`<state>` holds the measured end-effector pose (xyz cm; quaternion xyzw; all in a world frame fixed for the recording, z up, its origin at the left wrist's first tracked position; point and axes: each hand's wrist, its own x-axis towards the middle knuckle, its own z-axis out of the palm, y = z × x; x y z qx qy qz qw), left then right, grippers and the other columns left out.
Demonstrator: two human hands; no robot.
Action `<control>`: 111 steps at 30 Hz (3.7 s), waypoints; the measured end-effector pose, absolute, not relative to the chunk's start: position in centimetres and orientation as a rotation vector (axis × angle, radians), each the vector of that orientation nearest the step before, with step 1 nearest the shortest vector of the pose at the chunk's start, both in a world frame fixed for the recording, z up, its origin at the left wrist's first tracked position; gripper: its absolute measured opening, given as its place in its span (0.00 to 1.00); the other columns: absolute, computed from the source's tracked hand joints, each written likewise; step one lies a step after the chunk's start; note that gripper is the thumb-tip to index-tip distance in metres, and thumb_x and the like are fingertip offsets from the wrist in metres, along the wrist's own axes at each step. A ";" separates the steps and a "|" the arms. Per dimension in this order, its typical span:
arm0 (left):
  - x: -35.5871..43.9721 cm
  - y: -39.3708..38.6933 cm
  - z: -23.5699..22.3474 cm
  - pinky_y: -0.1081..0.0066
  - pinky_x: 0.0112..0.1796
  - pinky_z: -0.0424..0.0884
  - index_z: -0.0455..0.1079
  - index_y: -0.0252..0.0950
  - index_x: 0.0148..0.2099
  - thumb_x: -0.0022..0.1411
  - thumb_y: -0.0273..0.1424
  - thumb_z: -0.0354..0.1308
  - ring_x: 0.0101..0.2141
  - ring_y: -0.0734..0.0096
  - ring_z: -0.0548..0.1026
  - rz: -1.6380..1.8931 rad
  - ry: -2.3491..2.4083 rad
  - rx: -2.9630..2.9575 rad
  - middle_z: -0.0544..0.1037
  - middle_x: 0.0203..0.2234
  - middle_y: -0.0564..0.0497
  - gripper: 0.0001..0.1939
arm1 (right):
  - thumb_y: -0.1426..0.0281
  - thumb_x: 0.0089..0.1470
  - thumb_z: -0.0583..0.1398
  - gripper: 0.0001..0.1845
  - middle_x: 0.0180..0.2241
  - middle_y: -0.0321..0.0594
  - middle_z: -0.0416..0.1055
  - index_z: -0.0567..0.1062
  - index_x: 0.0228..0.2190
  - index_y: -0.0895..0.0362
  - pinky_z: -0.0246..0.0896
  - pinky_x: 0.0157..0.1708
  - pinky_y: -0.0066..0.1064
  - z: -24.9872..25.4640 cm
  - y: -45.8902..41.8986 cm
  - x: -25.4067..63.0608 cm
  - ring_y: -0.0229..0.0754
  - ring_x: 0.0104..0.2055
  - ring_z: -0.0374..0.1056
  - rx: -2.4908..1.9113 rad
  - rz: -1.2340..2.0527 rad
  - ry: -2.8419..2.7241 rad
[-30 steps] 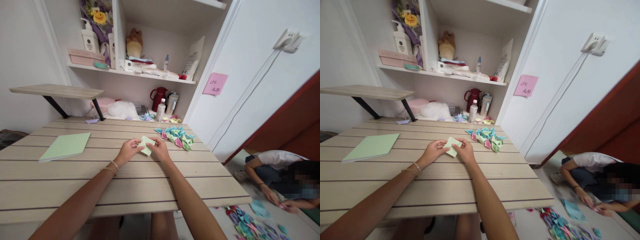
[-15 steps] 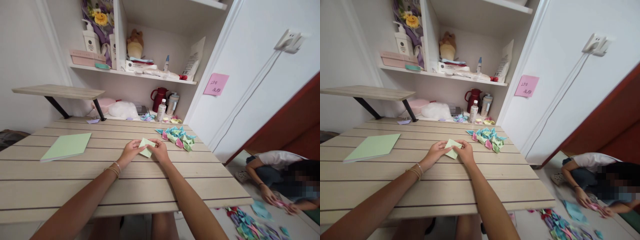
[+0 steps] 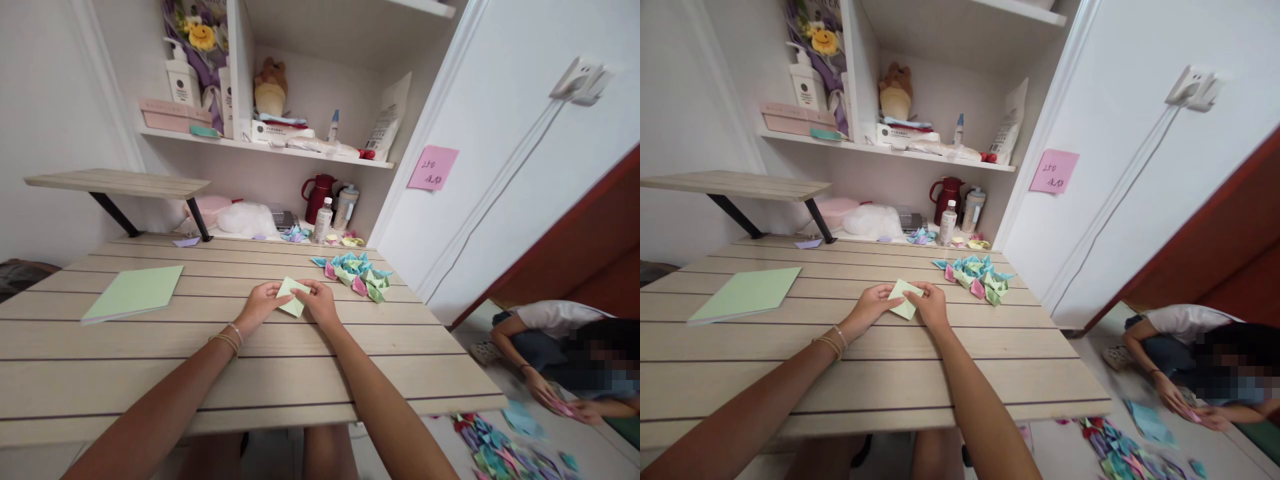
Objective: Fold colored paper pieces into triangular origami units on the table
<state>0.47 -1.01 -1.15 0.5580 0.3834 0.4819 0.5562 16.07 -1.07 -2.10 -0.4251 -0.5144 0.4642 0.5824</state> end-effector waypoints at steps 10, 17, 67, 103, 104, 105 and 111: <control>-0.3 -0.4 -1.1 0.68 0.35 0.71 0.70 0.30 0.36 0.38 0.31 0.68 0.31 0.65 0.76 1.106 0.988 1.201 0.78 0.31 0.43 0.20 | 0.59 0.35 0.65 0.21 0.21 0.38 0.72 0.76 0.31 0.61 0.59 0.22 0.28 -2.1 -0.8 16.4 0.37 0.21 0.63 -1.028 1.141 -1.194; -1.0 0.1 -0.9 0.73 0.35 0.71 0.70 0.30 0.39 0.41 0.28 0.67 0.33 0.67 0.76 1.061 0.940 1.110 0.77 0.36 0.41 0.20 | 0.57 0.38 0.64 0.25 0.20 0.36 0.70 0.75 0.36 0.61 0.61 0.23 0.27 -1.6 -0.9 16.9 0.34 0.21 0.63 -0.897 1.294 -1.123; -1.5 0.9 -1.8 0.72 0.27 0.67 0.68 0.29 0.42 0.47 0.36 0.61 0.25 0.69 0.73 1.045 0.987 1.508 0.78 0.26 0.46 0.21 | 0.65 0.40 0.65 0.06 0.24 0.38 0.74 0.78 0.24 0.54 0.58 0.29 0.27 -0.6 -2.5 16.8 0.39 0.28 0.66 -1.069 0.495 -1.959; -0.7 -0.2 -0.7 0.65 0.37 0.70 0.66 0.29 0.48 0.41 0.32 0.66 0.34 0.63 0.75 1.026 0.842 1.472 0.78 0.33 0.44 0.30 | 0.65 0.31 0.67 0.26 0.28 0.40 0.75 0.74 0.37 0.60 0.63 0.28 0.30 -2.2 -1.4 15.6 0.40 0.27 0.69 -0.906 1.330 -1.059; -0.7 -0.2 -0.7 0.65 0.37 0.71 0.65 0.30 0.49 0.42 0.32 0.66 0.33 0.64 0.75 1.017 0.834 1.451 0.78 0.33 0.44 0.30 | 0.65 0.31 0.67 0.26 0.29 0.41 0.75 0.73 0.37 0.60 0.63 0.29 0.31 -2.3 -1.3 15.7 0.41 0.29 0.70 -0.897 1.338 -1.047; -0.7 -0.3 -0.7 0.65 0.36 0.71 0.65 0.30 0.49 0.43 0.33 0.65 0.33 0.65 0.75 1.009 0.835 1.428 0.78 0.33 0.44 0.29 | 0.65 0.31 0.67 0.27 0.30 0.41 0.75 0.73 0.38 0.60 0.64 0.31 0.31 -2.3 -1.3 15.7 0.41 0.30 0.70 -0.887 1.343 -1.039; -0.5 -0.5 -0.6 0.69 0.31 0.71 0.67 0.30 0.46 0.46 0.36 0.63 0.31 0.66 0.76 1.024 0.890 1.366 0.78 0.33 0.44 0.24 | 0.65 0.31 0.67 0.26 0.32 0.42 0.75 0.74 0.38 0.60 0.64 0.35 0.34 -2.0 -1.5 15.5 0.44 0.33 0.70 -0.854 1.306 -1.056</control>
